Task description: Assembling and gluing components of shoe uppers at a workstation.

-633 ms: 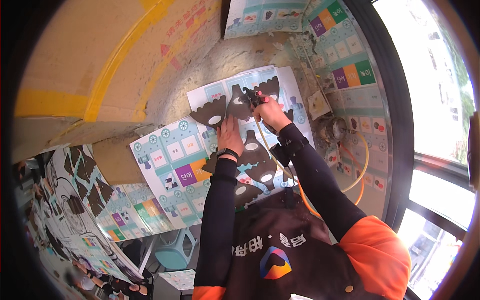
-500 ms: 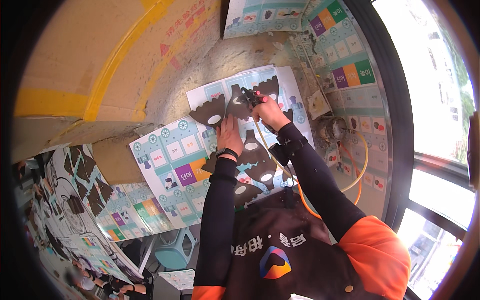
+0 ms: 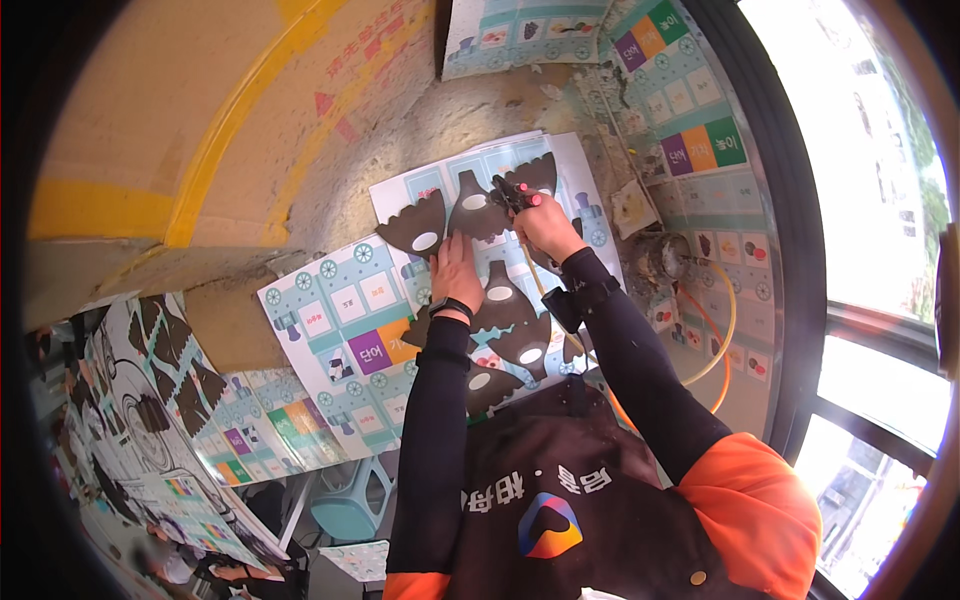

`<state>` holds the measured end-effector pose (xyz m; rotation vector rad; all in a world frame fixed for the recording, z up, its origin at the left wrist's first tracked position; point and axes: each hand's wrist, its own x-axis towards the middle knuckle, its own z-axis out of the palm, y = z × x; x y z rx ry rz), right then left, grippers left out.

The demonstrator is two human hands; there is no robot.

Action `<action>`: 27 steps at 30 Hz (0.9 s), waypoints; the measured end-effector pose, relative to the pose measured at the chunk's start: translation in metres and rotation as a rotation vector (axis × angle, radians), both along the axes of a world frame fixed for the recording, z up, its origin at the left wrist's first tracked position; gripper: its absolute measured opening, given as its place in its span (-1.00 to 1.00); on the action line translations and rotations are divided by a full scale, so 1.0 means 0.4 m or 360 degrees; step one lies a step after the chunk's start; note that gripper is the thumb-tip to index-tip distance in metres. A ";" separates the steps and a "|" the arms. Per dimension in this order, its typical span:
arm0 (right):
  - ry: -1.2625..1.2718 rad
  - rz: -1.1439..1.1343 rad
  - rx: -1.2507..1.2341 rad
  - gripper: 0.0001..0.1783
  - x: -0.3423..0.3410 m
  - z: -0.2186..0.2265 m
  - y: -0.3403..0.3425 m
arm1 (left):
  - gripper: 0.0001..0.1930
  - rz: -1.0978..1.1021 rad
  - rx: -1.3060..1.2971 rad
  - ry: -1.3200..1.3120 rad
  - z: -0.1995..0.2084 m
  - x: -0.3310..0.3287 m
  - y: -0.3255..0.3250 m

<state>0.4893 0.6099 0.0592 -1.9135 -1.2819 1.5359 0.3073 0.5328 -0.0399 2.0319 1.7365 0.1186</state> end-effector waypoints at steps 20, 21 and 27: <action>0.0023 -0.0022 0.0139 -0.76 -0.020 0.005 0.004 | -0.33 0.0007 0.0023 -0.0042 -0.012 -0.008 -0.004; 0.0001 -0.0053 0.0110 -0.76 -0.020 0.004 0.003 | -0.33 0.0005 0.0023 -0.0044 -0.012 -0.007 -0.003; -0.0118 -0.0027 0.0023 -0.76 0.000 -0.013 -0.019 | -0.31 0.0017 0.0034 -0.0053 -0.022 -0.011 -0.012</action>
